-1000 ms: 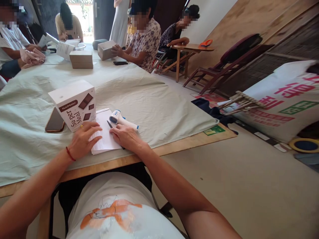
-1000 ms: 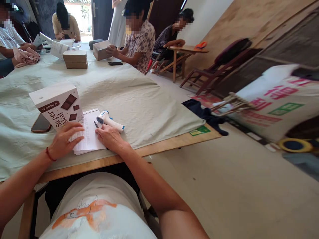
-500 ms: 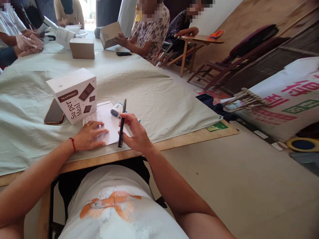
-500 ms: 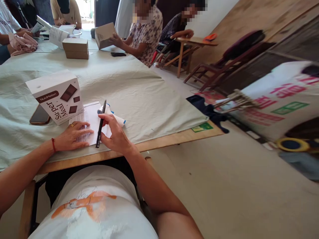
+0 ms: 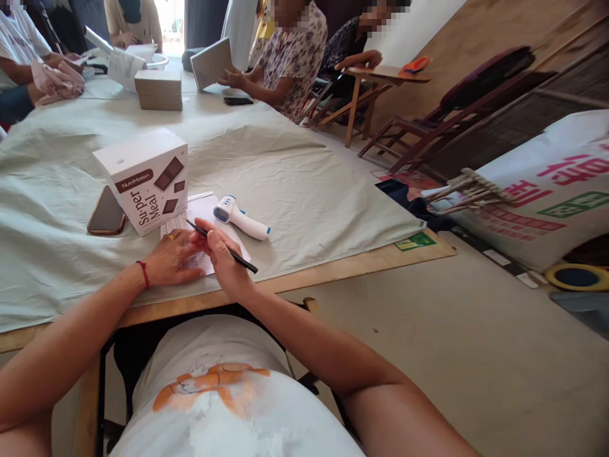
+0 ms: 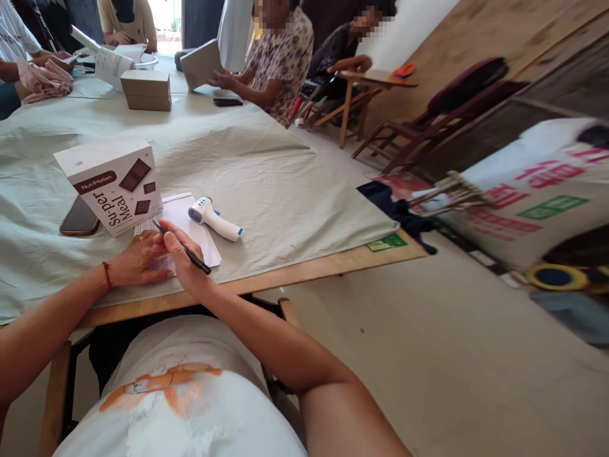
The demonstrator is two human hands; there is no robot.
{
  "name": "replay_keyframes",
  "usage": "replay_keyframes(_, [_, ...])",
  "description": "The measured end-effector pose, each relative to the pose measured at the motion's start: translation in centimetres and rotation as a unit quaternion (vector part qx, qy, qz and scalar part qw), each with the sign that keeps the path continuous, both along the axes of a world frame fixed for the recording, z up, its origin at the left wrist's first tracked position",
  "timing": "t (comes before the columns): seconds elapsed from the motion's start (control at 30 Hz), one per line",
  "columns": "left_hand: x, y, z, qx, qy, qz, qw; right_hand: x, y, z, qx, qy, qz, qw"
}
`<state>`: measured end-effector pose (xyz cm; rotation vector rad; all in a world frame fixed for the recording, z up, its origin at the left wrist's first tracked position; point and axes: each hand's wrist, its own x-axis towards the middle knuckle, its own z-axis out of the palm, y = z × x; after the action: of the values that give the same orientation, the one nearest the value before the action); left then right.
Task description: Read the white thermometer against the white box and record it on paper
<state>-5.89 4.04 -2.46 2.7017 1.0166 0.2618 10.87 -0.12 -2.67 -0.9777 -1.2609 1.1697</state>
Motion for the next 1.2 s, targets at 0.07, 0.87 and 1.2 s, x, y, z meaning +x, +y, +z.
replay_keyframes(0.07, [-0.1,0.2,-0.3,0.009,-0.011,-0.002,1.0,0.8,0.3,-0.9,-0.024,0.043,-0.036,0.998])
replay_keyframes(0.87, [-0.3,0.3,-0.6,-0.005,-0.059,-0.036,0.998,3.9,-0.9,-2.1,0.064,-0.19,-0.071,0.977])
replay_keyframes(1.2, [-0.2,0.1,-0.4,-0.004,-0.042,-0.04,0.998,4.0,-0.9,-2.2,0.099,-0.199,-0.056,0.973])
